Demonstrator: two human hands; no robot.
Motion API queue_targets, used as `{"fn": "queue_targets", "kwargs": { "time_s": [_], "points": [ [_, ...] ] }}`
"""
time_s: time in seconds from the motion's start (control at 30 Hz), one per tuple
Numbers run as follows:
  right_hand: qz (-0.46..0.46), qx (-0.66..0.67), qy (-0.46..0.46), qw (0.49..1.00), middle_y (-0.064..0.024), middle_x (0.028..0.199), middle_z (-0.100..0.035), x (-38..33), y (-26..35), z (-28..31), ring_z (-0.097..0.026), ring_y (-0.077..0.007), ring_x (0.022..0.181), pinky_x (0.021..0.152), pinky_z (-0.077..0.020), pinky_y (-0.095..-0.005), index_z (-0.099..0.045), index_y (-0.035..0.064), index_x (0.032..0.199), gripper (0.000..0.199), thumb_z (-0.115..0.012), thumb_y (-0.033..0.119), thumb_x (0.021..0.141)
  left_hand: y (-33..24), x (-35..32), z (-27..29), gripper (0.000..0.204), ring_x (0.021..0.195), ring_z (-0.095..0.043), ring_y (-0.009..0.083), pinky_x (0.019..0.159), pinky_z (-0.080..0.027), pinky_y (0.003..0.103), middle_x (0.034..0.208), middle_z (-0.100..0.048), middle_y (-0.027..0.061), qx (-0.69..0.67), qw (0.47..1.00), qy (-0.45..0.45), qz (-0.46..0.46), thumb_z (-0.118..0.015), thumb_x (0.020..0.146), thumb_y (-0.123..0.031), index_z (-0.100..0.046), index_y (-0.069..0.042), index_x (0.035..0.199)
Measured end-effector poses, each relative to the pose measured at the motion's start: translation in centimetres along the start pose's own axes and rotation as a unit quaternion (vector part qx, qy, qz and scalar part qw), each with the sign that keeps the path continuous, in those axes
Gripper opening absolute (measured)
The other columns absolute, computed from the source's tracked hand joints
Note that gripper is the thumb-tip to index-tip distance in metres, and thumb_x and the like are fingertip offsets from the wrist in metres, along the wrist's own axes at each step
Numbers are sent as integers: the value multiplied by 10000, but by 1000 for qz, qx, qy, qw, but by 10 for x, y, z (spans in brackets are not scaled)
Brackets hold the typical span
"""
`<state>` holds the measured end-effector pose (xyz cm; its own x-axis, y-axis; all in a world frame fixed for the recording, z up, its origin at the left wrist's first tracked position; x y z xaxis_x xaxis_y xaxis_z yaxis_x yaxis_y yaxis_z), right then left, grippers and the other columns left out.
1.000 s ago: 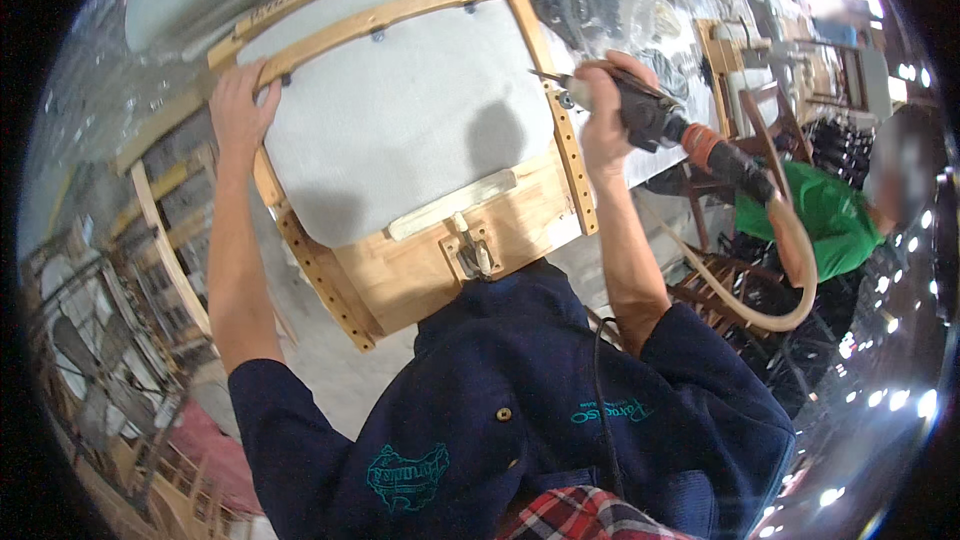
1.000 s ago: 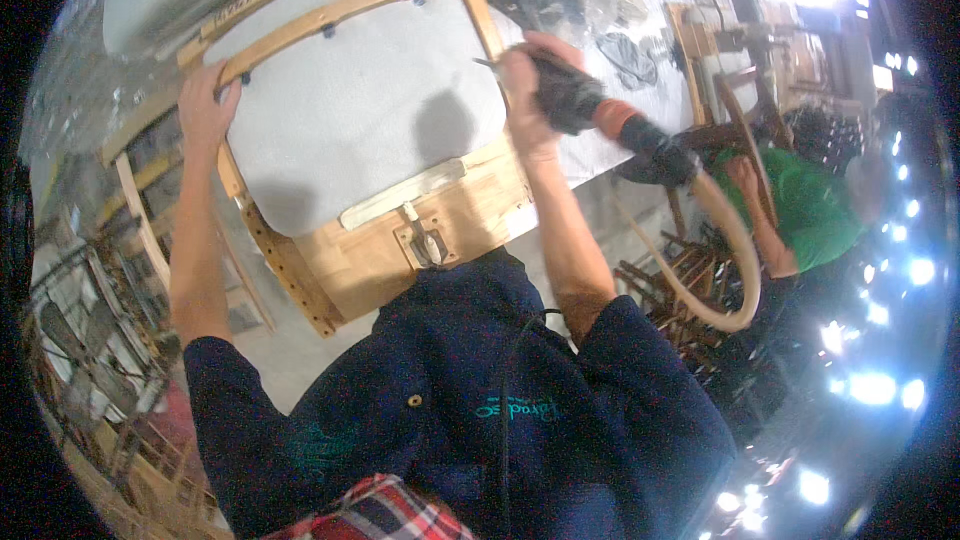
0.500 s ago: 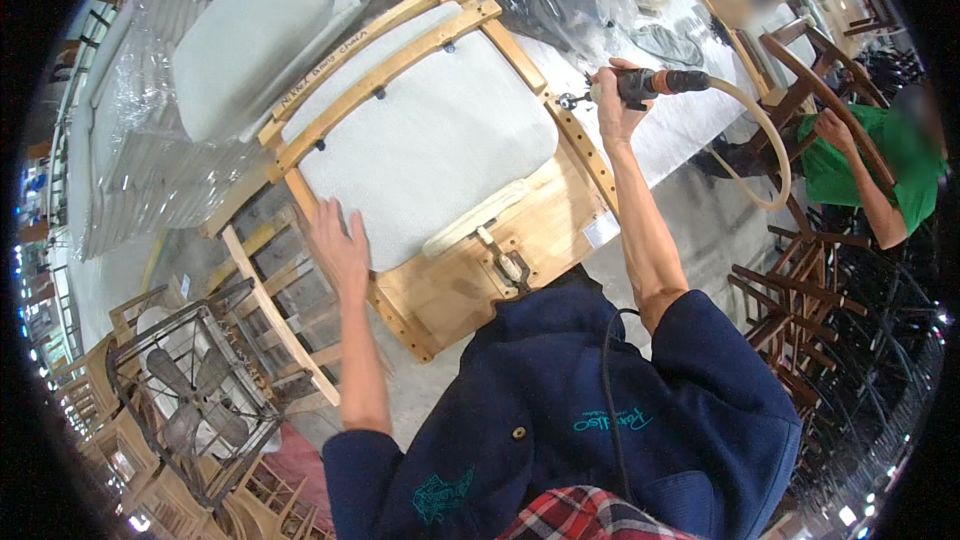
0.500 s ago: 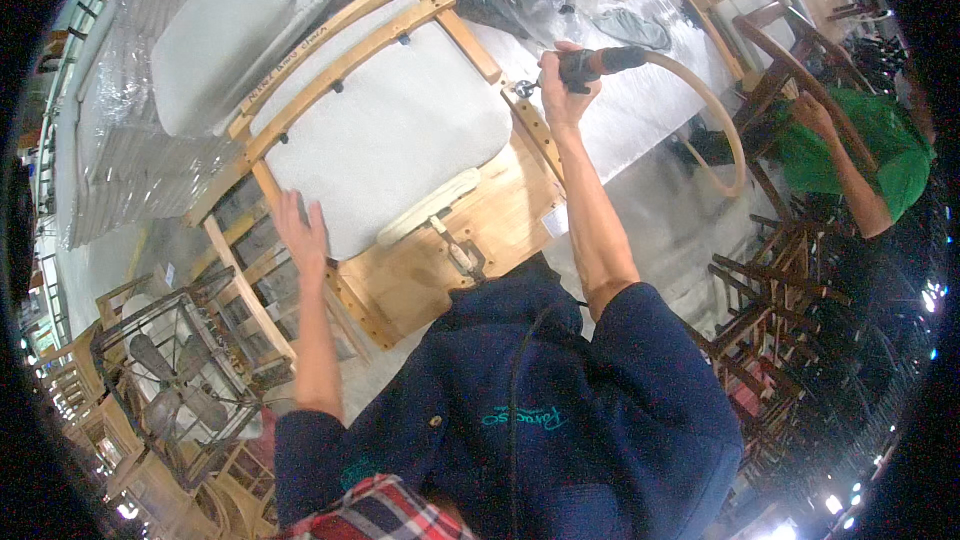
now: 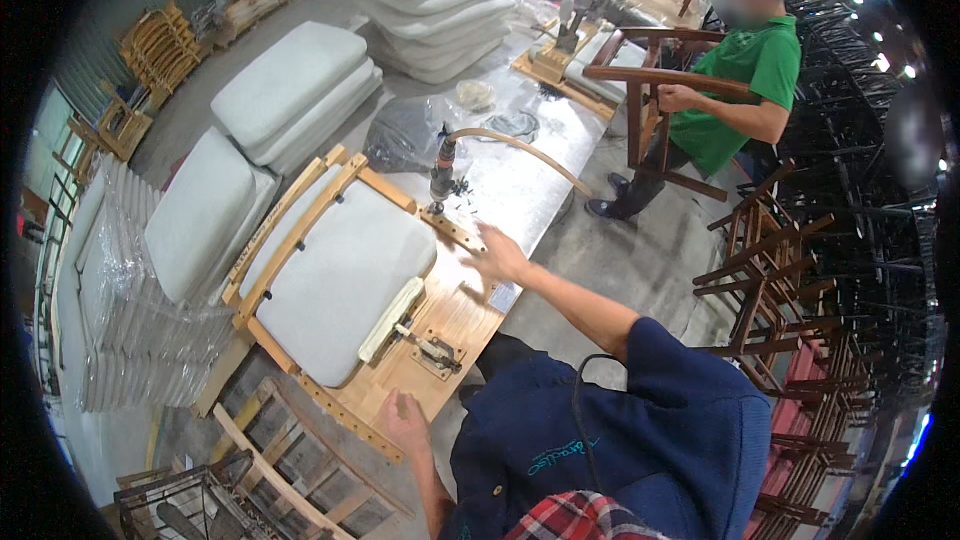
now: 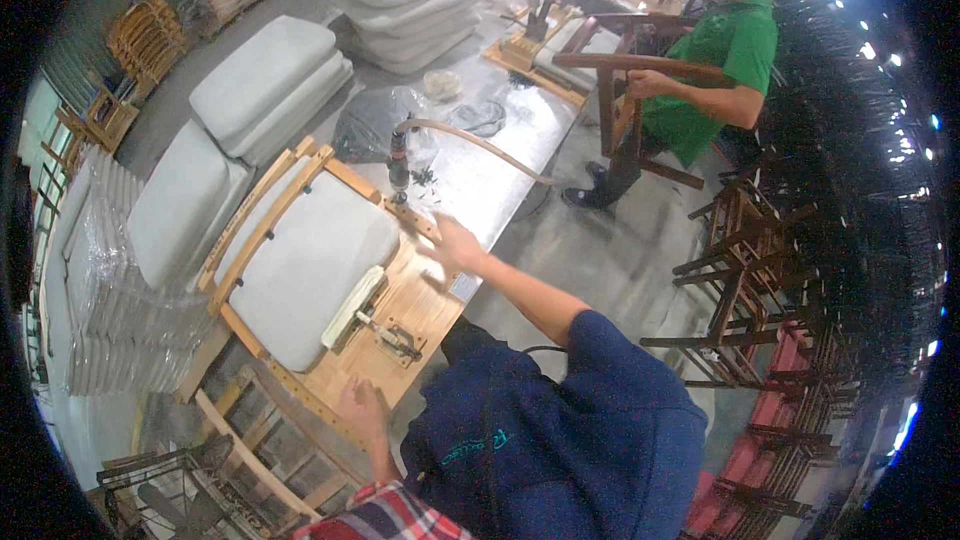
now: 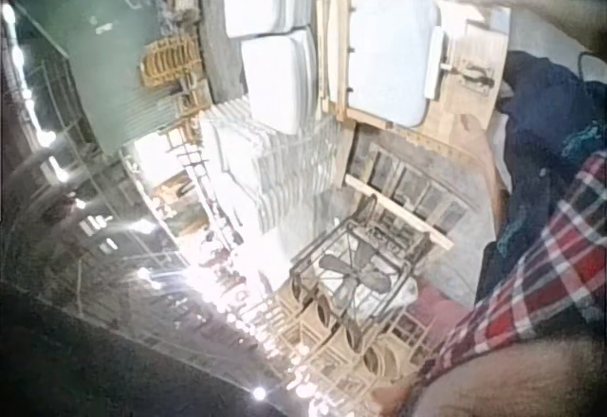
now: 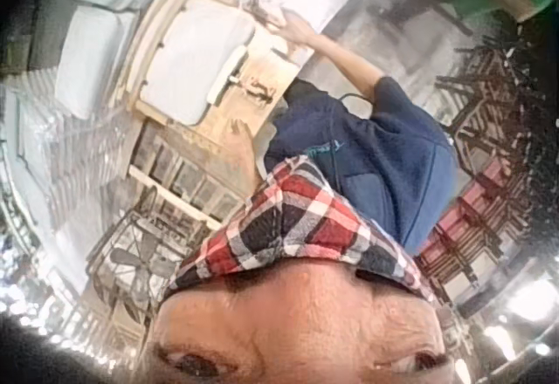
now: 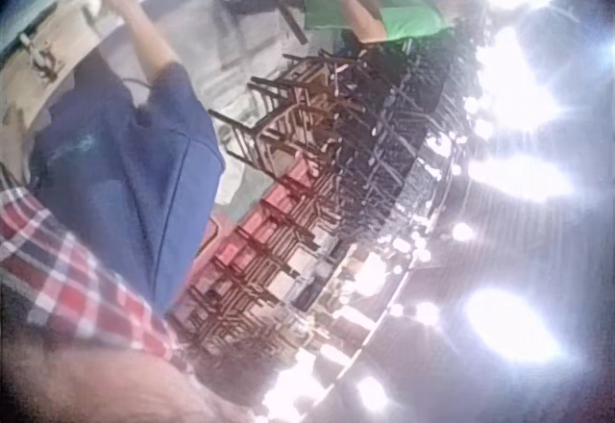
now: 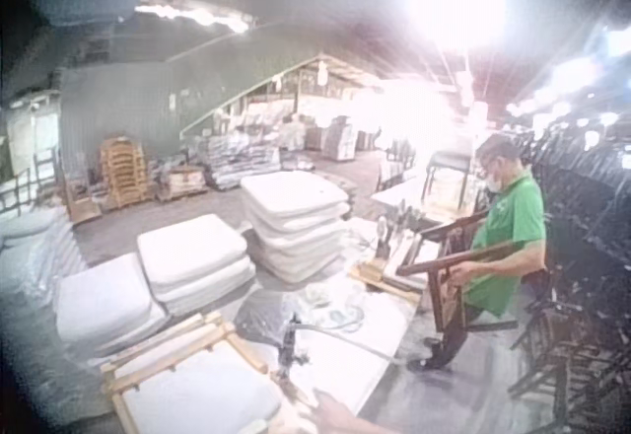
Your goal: The person places a white cushion onto a wooden chair frame, secures it with a clamp, and uses a pneumatic drill to fasten screws into the frame. The person repeats this process for a second cushion, handling the clamp and drill with both hands.
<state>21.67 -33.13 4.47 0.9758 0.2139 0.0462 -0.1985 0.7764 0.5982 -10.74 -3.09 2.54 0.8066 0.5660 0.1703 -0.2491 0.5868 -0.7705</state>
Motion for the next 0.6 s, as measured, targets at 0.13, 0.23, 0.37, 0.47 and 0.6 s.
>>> {"fn": "queue_targets", "kwargs": {
  "time_s": [0.13,0.23,0.37,0.47,0.6],
  "points": [
    [-46,-17,176,983,-234,1039,-720,-169,-62,10,-693,-428,986,857,-554,-492,-516,18,1377,784,-827,424,783,-44,-5,-43,284,1026,-677,356,933,-526,434,1106,-719,181,-64,993,50,-81,-750,882,-128,-705,5,1129],
    [-165,-50,232,957,-199,1099,-730,-276,-146,8,-698,-403,1024,871,-560,-483,-605,11,1303,692,-806,436,795,-86,-9,-58,265,1004,-686,354,913,-534,429,1075,-728,179,-86,985,101,-112,-755,871,-125,-715,1,1101],
    [-196,-123,368,901,-222,1106,-737,-358,-261,-20,-692,-414,1066,913,-566,-472,-691,18,1223,683,-815,496,752,-108,-21,-86,251,1001,-695,351,906,-535,425,1035,-740,188,-83,976,178,-96,-756,869,-137,-740,-7,1083],
    [-322,-75,416,847,-213,1188,-720,-371,-314,-24,-666,-383,1151,988,-534,-458,-678,31,1268,739,-828,523,737,-100,-30,-99,257,1017,-700,346,916,-533,417,1051,-747,188,-55,972,211,-92,-742,887,-174,-757,-17,1089],
    [-350,-42,288,890,-212,1224,-712,-347,-347,8,-649,-367,1204,1036,-517,-436,-672,56,1306,755,-825,532,741,-99,-49,-132,284,1043,-705,327,941,-532,401,1075,-753,179,-35,965,253,-54,-744,894,-213,-759,-25,1107]
  ]
}}
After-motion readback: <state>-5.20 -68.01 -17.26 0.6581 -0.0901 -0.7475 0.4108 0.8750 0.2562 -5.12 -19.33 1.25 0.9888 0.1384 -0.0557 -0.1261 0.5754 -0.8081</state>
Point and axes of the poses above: each hand's wrist, its own x-axis towards the middle knuckle, its own z-axis out of the back of the hand, y = z × x, the point moved 10 cm from there along x, towards the middle knuckle
